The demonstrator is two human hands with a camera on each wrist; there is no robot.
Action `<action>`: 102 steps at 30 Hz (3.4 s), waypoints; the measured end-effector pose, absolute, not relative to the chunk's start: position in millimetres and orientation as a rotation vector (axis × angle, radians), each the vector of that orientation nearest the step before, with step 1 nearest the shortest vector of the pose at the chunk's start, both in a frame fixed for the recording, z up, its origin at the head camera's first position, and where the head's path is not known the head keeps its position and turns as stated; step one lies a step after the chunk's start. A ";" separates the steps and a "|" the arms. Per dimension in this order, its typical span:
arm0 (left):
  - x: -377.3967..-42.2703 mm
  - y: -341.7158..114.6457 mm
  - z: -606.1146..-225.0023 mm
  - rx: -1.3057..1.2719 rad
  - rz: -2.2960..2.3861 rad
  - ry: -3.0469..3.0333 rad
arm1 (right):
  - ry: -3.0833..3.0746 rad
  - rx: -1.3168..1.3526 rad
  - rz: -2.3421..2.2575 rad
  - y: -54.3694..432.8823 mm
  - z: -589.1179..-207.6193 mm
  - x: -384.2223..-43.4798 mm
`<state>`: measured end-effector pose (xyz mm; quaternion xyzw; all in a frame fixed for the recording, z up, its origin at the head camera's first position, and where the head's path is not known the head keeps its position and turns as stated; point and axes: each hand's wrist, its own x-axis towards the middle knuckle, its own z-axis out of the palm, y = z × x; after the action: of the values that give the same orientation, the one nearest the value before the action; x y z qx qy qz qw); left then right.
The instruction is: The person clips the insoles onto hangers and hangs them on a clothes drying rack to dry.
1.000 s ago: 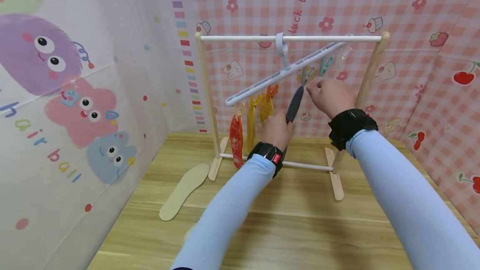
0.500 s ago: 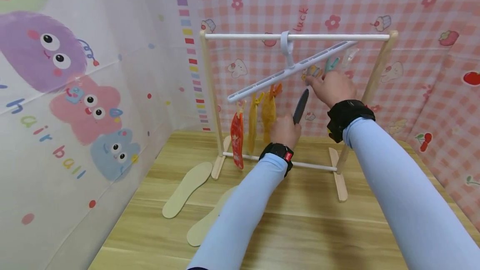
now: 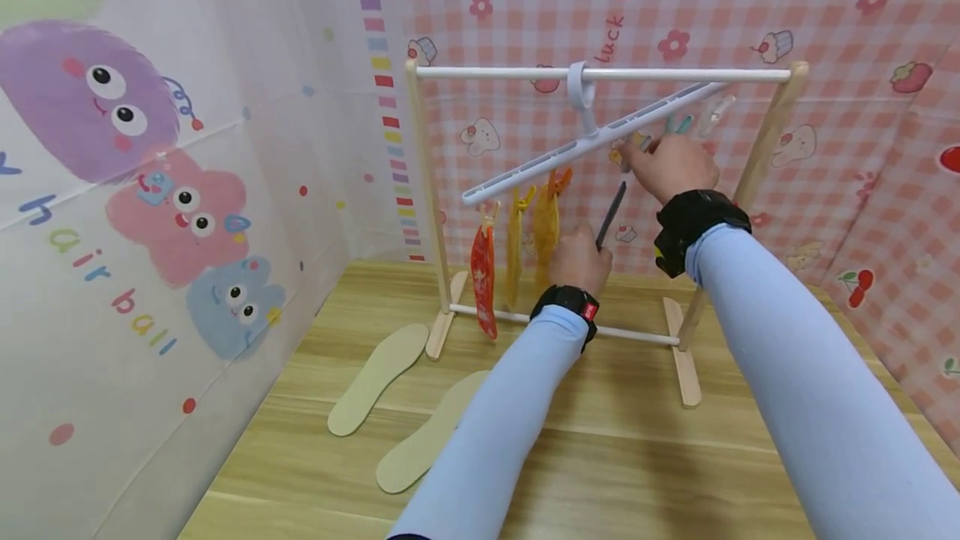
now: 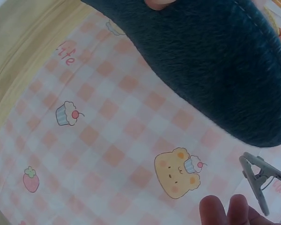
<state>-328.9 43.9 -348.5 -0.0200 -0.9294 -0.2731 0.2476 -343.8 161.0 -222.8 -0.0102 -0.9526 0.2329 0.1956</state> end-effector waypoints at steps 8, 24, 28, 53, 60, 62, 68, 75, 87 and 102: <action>-332.0 43.8 -349.1 -0.075 -0.755 -2.517 | -2.631 -0.055 0.632 156.1 -219.0 -348.5; -334.9 37.5 -350.1 -0.015 -0.732 -2.545 | -2.593 -0.031 0.568 145.7 -221.7 -338.4; -337.0 33.8 -351.1 -0.008 -0.734 -2.541 | -2.570 0.003 0.587 141.7 -222.8 -336.4; -335.8 31.7 -344.1 -0.062 -0.810 -2.517 | -2.497 0.039 0.633 128.4 -230.2 -325.9; -333.5 29.6 -343.8 -0.075 -0.810 -2.529 | -2.459 0.053 0.633 123.0 -231.5 -324.9; -333.2 28.4 -343.4 -0.074 -0.814 -2.533 | -2.457 0.052 0.632 122.8 -231.6 -324.7; -332.4 26.0 -343.7 -0.067 -0.772 -2.548 | -2.428 0.054 0.644 123.1 -234.9 -323.7; -334.7 24.9 -348.8 -0.100 -0.787 -2.526 | -2.441 0.033 0.620 123.8 -239.5 -322.8; -336.1 23.4 -357.0 -0.103 -0.853 -2.523 | -2.461 0.077 0.572 130.1 -250.6 -317.3; -325.3 15.1 -366.1 -0.137 -0.758 -2.564 | -2.473 0.141 0.641 137.1 -268.6 -304.8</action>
<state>-325.3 15.1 -366.1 -0.0498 -0.9321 -0.2754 0.2301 -304.8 137.1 -268.6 0.0527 -0.9258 0.2401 0.2873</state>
